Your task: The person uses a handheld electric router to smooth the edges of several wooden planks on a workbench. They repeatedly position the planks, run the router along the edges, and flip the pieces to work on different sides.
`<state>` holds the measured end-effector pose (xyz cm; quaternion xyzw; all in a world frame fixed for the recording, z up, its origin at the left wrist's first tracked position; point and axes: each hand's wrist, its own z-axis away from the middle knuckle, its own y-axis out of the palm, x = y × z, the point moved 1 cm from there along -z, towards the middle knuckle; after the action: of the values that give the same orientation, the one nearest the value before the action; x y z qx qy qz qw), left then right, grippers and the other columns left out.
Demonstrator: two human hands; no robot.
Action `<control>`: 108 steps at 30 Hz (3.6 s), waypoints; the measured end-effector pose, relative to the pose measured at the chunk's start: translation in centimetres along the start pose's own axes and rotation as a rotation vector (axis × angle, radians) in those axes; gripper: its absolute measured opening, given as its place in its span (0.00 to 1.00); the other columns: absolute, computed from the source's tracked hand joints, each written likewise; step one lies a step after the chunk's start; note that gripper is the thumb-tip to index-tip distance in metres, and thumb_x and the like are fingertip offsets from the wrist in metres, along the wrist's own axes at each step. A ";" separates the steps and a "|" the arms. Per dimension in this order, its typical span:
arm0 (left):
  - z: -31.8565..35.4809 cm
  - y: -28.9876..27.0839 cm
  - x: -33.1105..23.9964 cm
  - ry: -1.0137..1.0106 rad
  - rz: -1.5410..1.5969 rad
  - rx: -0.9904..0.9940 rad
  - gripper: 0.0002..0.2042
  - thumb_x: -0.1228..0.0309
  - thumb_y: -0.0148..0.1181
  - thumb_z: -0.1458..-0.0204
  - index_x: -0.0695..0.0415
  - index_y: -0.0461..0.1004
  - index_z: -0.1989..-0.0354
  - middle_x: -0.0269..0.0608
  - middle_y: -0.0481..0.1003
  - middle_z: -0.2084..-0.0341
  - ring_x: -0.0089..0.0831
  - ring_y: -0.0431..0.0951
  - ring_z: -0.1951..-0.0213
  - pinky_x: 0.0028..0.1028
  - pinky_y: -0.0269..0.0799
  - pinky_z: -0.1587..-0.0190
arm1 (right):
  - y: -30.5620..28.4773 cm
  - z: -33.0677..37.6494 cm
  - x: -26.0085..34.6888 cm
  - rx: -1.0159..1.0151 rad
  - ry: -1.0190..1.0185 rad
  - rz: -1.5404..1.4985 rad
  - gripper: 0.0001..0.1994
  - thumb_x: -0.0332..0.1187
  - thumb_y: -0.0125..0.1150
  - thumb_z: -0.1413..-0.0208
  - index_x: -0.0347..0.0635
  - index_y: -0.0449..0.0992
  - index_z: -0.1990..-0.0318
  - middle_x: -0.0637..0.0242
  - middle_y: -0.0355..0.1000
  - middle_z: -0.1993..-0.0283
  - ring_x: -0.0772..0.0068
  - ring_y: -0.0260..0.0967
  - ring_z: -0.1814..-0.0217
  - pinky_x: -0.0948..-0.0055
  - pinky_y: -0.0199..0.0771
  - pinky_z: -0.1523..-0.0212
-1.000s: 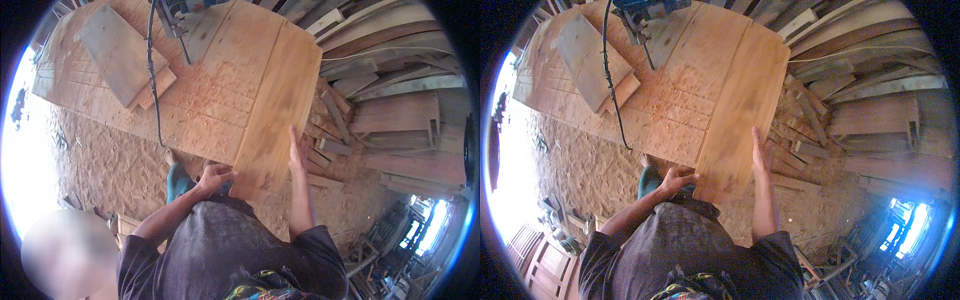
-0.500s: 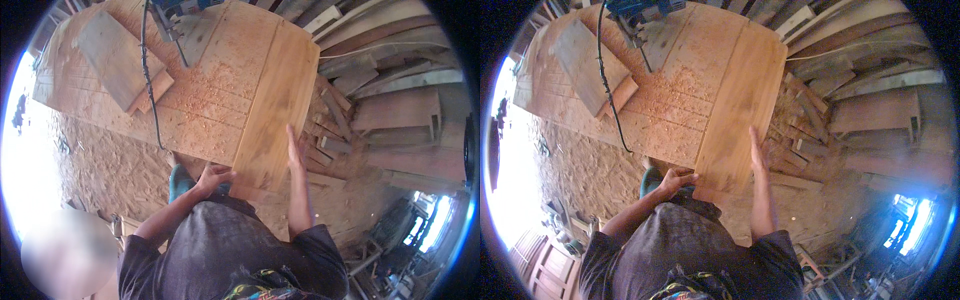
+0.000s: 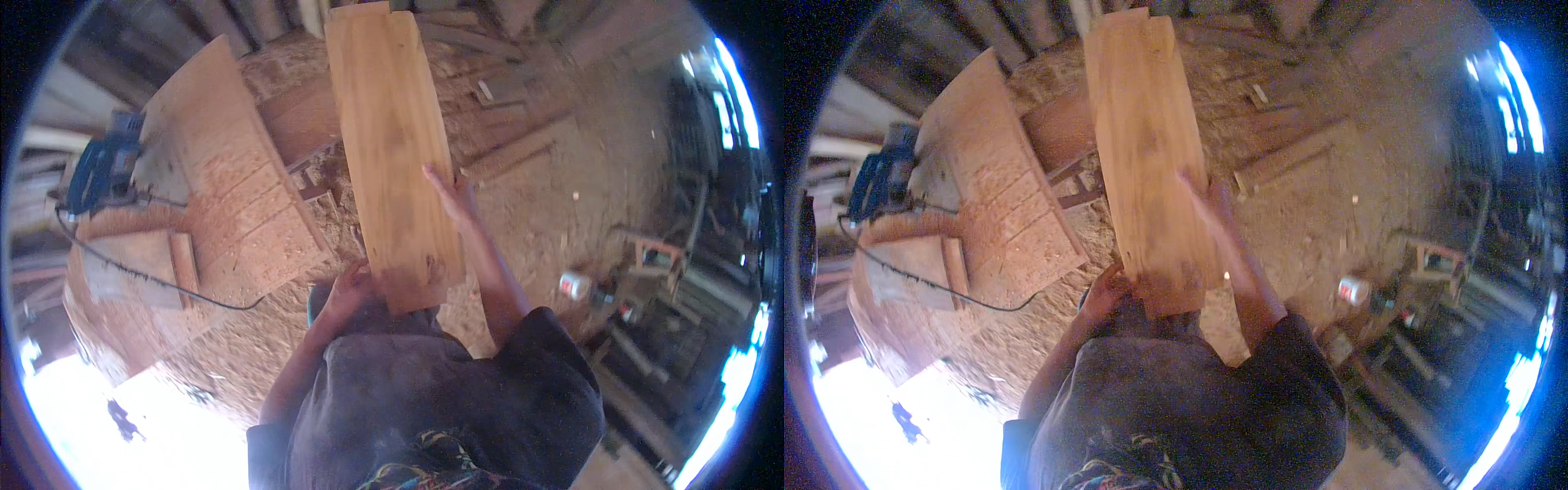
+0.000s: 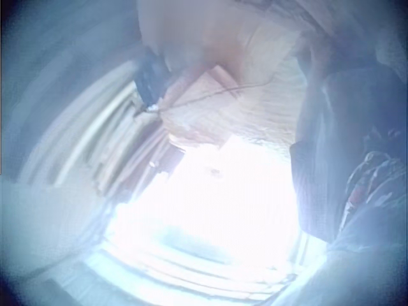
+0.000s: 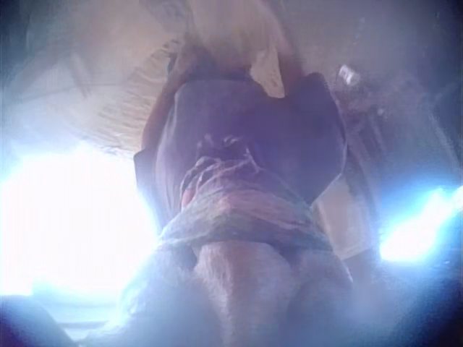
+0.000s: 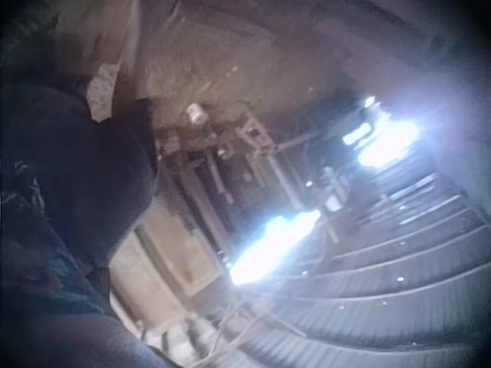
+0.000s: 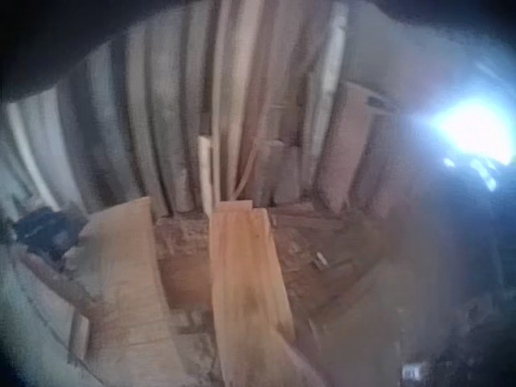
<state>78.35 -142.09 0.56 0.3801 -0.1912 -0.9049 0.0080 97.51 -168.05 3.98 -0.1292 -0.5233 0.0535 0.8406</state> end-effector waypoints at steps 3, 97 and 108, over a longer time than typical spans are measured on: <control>-1.6 1.5 -1.0 -0.142 -0.108 0.027 0.22 0.62 0.63 0.35 0.62 0.70 0.39 0.42 0.81 0.53 0.31 0.81 0.52 0.33 0.77 0.48 | -2.9 1.8 -6.0 -0.215 0.053 -0.158 0.33 0.56 0.73 0.44 0.31 0.81 0.47 0.60 0.81 0.53 0.69 0.78 0.49 0.66 0.77 0.50; 24.4 -13.5 24.4 0.388 1.015 -1.286 0.17 0.63 0.58 0.33 0.60 0.73 0.41 0.44 0.80 0.52 0.31 0.82 0.56 0.30 0.79 0.58 | 40.8 26.1 28.2 0.890 -1.283 -0.097 0.09 0.34 0.67 0.36 0.40 0.84 0.55 0.63 0.84 0.59 0.74 0.81 0.57 0.71 0.81 0.54; 21.6 -21.4 4.4 0.707 0.611 -1.356 0.12 0.66 0.60 0.33 0.59 0.78 0.47 0.38 0.83 0.58 0.25 0.82 0.59 0.26 0.77 0.60 | 52.2 8.9 44.2 1.144 -1.188 0.982 0.36 0.60 0.72 0.46 0.37 0.79 0.42 0.47 0.80 0.45 0.59 0.78 0.43 0.63 0.76 0.43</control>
<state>63.08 -115.59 3.76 0.4863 0.3157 -0.6086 0.5416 111.65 -106.50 31.67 0.1443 -0.6462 0.7038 0.2575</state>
